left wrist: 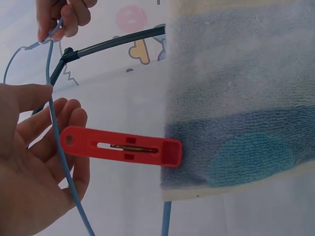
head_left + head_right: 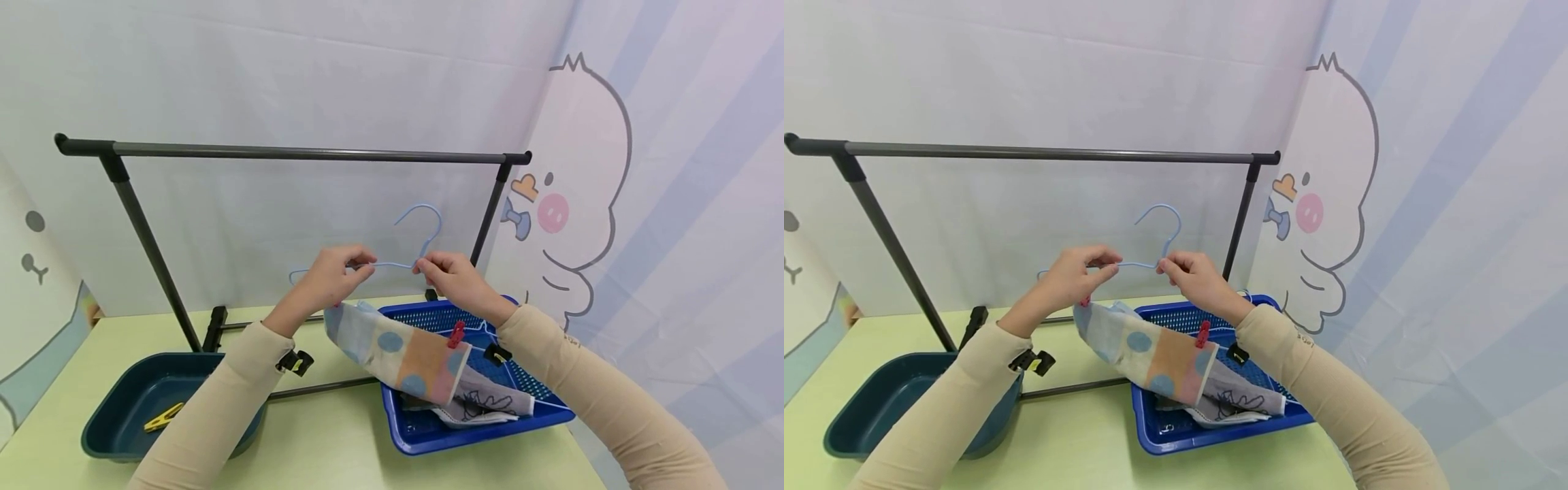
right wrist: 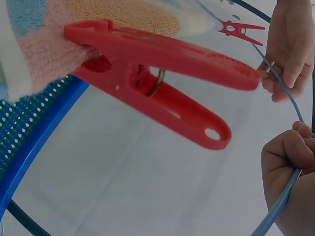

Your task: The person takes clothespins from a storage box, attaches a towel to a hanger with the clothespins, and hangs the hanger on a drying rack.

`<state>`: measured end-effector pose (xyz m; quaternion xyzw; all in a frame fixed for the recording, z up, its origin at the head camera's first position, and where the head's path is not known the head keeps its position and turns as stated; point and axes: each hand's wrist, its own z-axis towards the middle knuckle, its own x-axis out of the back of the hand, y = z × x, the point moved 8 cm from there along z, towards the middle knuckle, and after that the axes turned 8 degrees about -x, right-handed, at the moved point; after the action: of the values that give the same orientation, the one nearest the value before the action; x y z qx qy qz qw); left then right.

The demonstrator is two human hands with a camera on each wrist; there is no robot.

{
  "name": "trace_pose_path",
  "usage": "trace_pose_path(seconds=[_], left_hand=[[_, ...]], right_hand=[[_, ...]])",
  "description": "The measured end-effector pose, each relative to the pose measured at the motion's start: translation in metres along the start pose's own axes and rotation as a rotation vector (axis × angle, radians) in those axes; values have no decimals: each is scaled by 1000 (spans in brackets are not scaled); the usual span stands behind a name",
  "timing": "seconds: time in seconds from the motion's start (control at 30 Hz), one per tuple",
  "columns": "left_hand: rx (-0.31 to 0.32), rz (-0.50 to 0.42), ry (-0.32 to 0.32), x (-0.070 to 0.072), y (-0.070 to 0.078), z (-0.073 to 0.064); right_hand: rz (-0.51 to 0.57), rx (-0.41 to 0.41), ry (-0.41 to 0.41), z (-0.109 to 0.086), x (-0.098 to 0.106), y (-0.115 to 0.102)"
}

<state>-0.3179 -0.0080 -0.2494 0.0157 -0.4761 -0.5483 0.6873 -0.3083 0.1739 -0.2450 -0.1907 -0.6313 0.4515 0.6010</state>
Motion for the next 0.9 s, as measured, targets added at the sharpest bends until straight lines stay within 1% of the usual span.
trace_pose_path(seconds=[0.2,0.4,0.67,0.9], left_hand=[[-6,-10,9,0,0,-2],[3,-23,26,2,-1,-1],[17,-11,33,4,-2,0],[12,-9,44,8,1,0]], right_hand=[[9,14,-2,-1,1,-3],[17,7,-9,-1,1,-4],[-42,33,24,-2,4,-5],[-78,48,56,-3,8,-6]])
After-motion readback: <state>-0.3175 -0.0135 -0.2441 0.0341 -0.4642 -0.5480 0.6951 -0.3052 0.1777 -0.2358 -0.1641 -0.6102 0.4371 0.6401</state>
